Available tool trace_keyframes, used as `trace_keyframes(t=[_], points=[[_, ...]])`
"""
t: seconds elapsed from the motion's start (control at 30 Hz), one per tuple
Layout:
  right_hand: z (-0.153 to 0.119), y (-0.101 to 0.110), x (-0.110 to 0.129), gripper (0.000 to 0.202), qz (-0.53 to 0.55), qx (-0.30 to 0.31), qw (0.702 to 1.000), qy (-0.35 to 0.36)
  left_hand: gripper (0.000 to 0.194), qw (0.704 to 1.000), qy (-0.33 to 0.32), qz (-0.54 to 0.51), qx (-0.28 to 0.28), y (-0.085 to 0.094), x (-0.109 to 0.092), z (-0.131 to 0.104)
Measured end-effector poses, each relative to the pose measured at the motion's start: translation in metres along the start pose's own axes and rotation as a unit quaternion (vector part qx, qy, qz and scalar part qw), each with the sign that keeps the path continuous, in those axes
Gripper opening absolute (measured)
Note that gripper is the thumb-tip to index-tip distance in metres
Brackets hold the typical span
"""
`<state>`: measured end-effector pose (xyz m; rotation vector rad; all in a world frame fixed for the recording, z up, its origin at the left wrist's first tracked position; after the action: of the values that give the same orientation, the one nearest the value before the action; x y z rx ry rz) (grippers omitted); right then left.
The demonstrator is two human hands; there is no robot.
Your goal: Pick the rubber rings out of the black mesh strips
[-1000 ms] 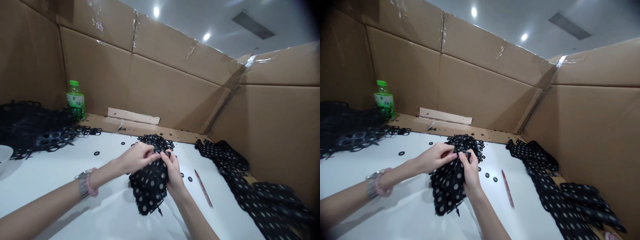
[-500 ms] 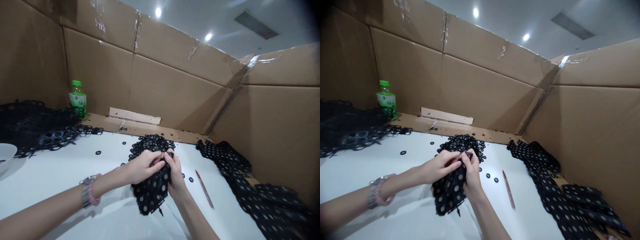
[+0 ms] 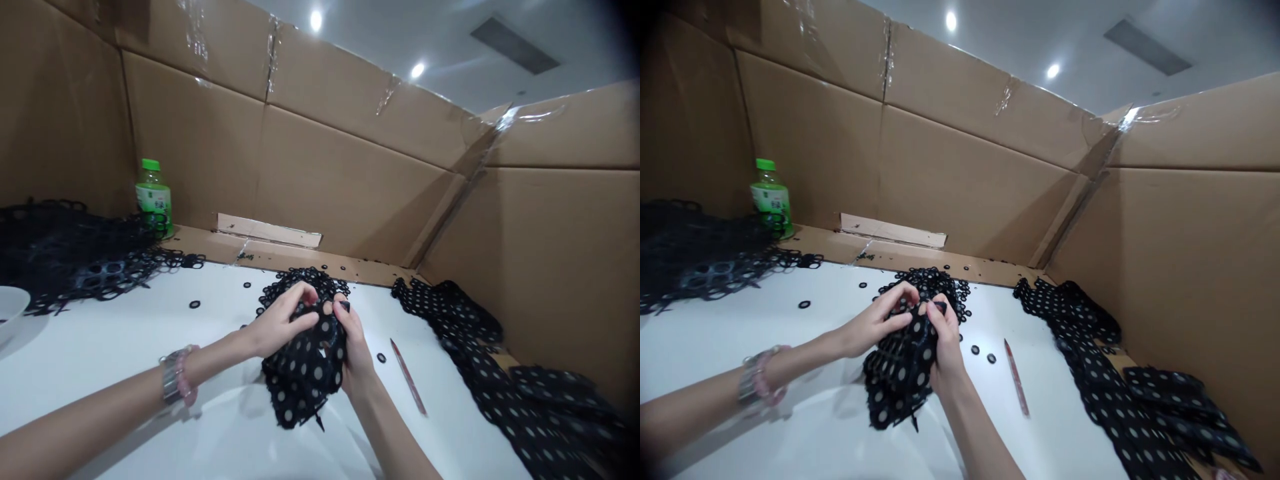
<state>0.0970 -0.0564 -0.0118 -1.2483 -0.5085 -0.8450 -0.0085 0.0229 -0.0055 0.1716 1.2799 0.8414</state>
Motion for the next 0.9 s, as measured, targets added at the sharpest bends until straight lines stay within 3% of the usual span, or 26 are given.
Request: trace_keyframes(t=[0.1, 0.17, 0.3, 0.43, 0.57, 0.7, 0.77, 0.83, 0.9], points=[[0.002, 0.003, 0.004, 0.017, -0.019, 0.013, 1.000, 0.009, 0.026, 0.990, 0.016, -0.103, 0.090, -0.003, 0.003, 0.004], [0.004, 0.006, 0.009, 0.016, -0.054, 0.012, 0.998, 0.009, 0.022, 0.982, 0.013, -0.148, 0.121, -0.002, 0.002, 0.006], [0.004, 0.012, 0.016, 0.019, -0.131, 0.060, 0.988, -0.056, 0.019, 0.988, -0.011, -0.139, 0.068, 0.011, -0.012, 0.004], [0.001, 0.013, 0.020, 0.023, -0.178, 0.114, 0.969, -0.128, 0.020, 0.995, -0.016, -0.069, 0.065, 0.024, -0.026, 0.001], [0.002, 0.010, 0.025, 0.014, -0.213, 0.150, 0.961, -0.098, 0.022, 0.995, -0.004, -0.042, 0.094, 0.029, -0.028, 0.001], [0.002, 0.011, 0.025, 0.015, -0.169, 0.164, 0.967, -0.094, 0.028, 0.989, -0.010, -0.059, 0.132, 0.024, -0.028, 0.002], [0.002, 0.013, 0.022, 0.017, -0.147, 0.160, 0.971, -0.099, 0.026, 0.994, -0.013, -0.022, 0.104, 0.021, -0.030, 0.001], [0.001, 0.016, 0.020, 0.017, -0.147, 0.159, 0.969, -0.115, 0.019, 0.998, -0.033, 0.053, 0.032, 0.023, -0.033, 0.000], [0.001, 0.018, 0.017, 0.020, -0.164, 0.162, 0.963, -0.140, 0.032, 0.984, -0.084, 0.154, -0.026, 0.028, -0.036, -0.003]])
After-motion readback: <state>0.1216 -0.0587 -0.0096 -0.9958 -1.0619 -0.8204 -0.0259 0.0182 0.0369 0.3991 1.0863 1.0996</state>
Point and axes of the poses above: each hand's wrist, its own z-axis towards the middle knuckle, its own y-axis out of the back of the hand, x = y × z, the point moved 2 cm from there along z, towards the middle knuckle, and after that the axes turned 14 degrees about x, right-handed, at the moved point
